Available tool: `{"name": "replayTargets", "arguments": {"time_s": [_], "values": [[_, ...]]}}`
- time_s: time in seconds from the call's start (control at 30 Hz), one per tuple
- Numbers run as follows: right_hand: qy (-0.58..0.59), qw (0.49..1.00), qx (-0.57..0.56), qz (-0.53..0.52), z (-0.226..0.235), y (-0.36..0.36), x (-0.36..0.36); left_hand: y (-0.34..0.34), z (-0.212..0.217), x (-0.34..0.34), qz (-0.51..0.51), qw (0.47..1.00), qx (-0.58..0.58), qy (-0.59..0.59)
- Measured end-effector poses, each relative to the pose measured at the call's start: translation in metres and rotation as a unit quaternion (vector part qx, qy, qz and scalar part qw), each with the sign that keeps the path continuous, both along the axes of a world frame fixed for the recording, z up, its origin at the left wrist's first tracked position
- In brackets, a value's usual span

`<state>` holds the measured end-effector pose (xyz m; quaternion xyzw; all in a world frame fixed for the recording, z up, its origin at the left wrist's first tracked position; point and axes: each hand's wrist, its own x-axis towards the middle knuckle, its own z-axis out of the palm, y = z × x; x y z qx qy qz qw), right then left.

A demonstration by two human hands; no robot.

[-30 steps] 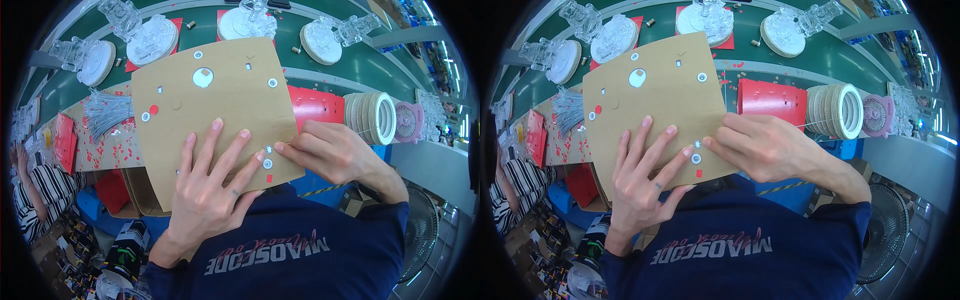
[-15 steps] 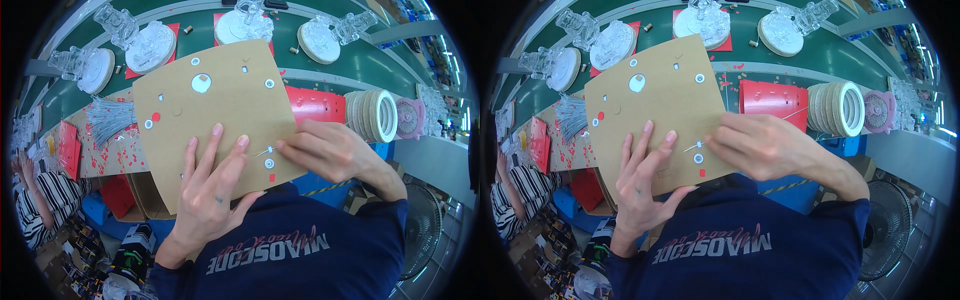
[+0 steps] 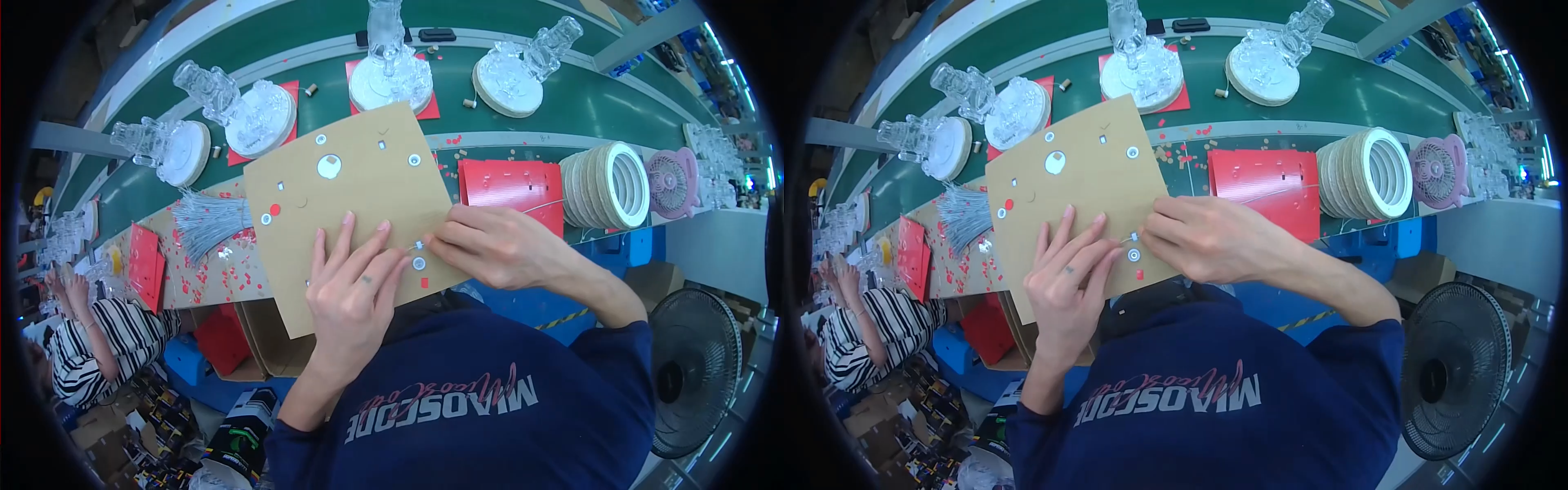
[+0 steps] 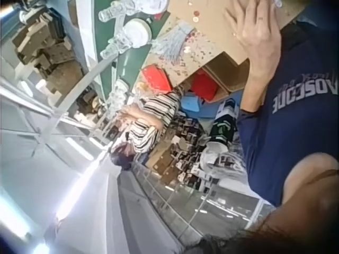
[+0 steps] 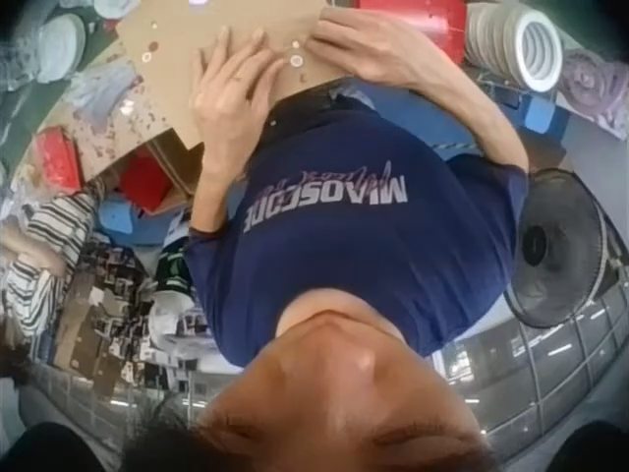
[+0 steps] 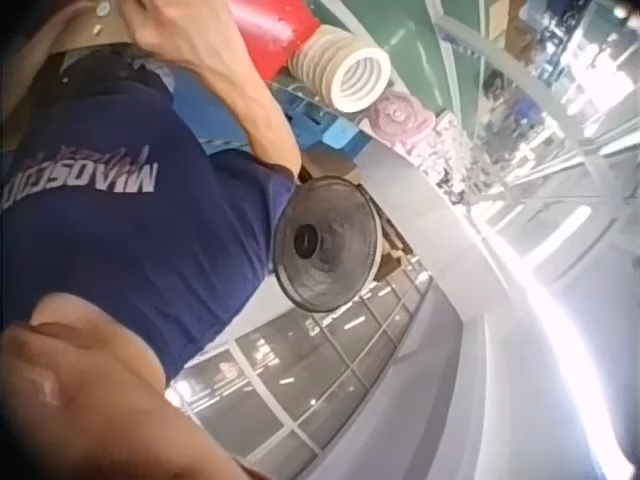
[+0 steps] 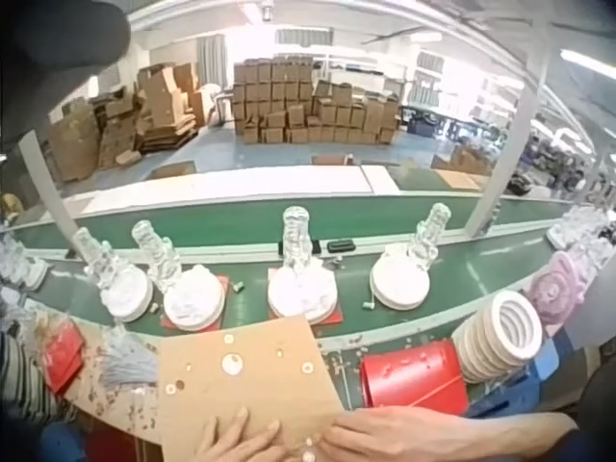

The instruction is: Assembling circular LED light fixtures by attaching components and cardboard templates on an assembly line.

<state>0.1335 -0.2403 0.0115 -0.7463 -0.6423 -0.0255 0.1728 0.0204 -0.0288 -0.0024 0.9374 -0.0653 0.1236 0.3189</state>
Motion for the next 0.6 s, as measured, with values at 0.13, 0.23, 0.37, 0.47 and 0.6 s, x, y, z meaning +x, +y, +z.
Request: {"name": "replayTargets", "arguments": {"time_s": [0.13,0.23,0.37,0.47,0.6], "values": [[0.051,0.998,-0.030,-0.031,0.000,0.010,-0.013,-0.004,-0.011,0.002,0.044,0.997,-0.017,-0.058],[0.105,0.980,0.101,-0.139,-0.011,0.021,-0.033,-0.009,-0.012,0.005,0.066,0.995,-0.029,-0.076],[0.082,0.977,0.097,-0.169,-0.026,0.019,-0.035,-0.006,-0.005,0.001,0.123,0.975,-0.186,-0.020],[0.076,0.978,0.101,-0.167,-0.031,0.014,-0.029,0.010,0.011,-0.010,0.141,0.981,-0.134,0.020],[0.076,0.979,0.091,-0.168,-0.026,0.012,-0.025,0.053,-0.003,-0.020,0.104,0.982,-0.158,-0.001]]}}
